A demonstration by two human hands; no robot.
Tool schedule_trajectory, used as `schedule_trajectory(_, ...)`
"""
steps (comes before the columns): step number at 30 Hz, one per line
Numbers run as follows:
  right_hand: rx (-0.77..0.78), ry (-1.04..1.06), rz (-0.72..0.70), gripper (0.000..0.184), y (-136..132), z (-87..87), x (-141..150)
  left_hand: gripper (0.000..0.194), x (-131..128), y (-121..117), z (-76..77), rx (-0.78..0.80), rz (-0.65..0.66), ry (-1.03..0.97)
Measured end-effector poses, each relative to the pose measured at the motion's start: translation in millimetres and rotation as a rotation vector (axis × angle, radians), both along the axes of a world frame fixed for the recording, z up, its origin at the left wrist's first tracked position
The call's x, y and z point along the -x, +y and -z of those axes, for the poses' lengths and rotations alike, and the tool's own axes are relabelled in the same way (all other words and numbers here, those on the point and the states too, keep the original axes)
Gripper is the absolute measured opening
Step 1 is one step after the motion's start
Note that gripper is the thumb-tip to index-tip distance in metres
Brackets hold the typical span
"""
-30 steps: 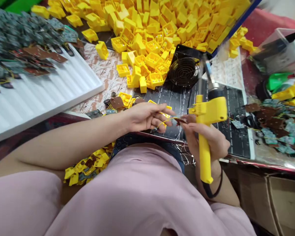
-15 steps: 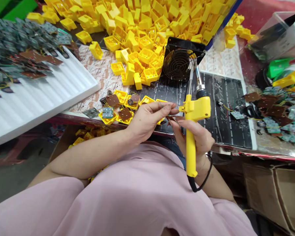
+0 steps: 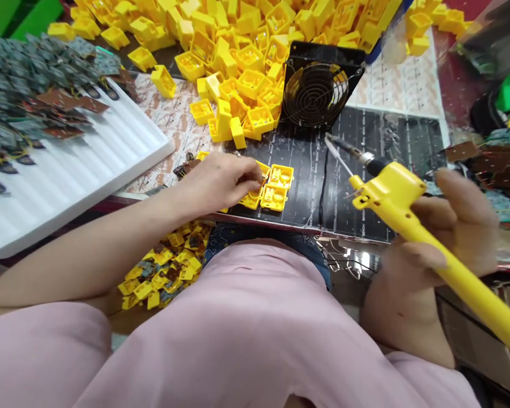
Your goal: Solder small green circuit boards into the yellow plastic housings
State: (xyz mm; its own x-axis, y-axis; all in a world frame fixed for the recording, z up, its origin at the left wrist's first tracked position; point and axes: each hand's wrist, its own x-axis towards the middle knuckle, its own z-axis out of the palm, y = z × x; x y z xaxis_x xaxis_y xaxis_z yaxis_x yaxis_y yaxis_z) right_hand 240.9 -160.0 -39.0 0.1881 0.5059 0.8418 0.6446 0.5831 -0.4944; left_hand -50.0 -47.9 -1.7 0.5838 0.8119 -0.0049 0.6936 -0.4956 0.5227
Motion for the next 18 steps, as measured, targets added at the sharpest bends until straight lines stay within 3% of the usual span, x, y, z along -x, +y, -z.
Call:
schedule_trajectory(3, -0.049, 0.115, 0.052, 0.049, 1.0, 1.7, -6.9, 0.025, -6.6, -1.8, 13.5, -0.127, 0.072, 0.225)
schedule_trajectory(8, 0.151, 0.068, -0.065, 0.024, -6.1, 19.1, -25.9, 0.028, -9.4, -7.5, 17.0, -0.204, 0.100, 0.425)
schedule_trajectory(11, 0.255, 0.038, -0.124, 0.040, -14.3, 23.3, -28.9, 0.028, -11.2, -9.3, 11.0, -0.180, 0.115, 0.465)
schedule_trajectory(14, 0.294, -0.019, -0.244, 0.052, -15.2, 16.7, -22.1, 0.028, -16.7, -11.3, 6.5, -0.139, 0.112, 0.476)
schedule_trajectory(18, 0.233, -0.201, -0.482, 0.038, -3.2, 2.4, -10.6, 0.027, -24.1, -11.9, 5.5, -0.110, 0.110, 0.548)
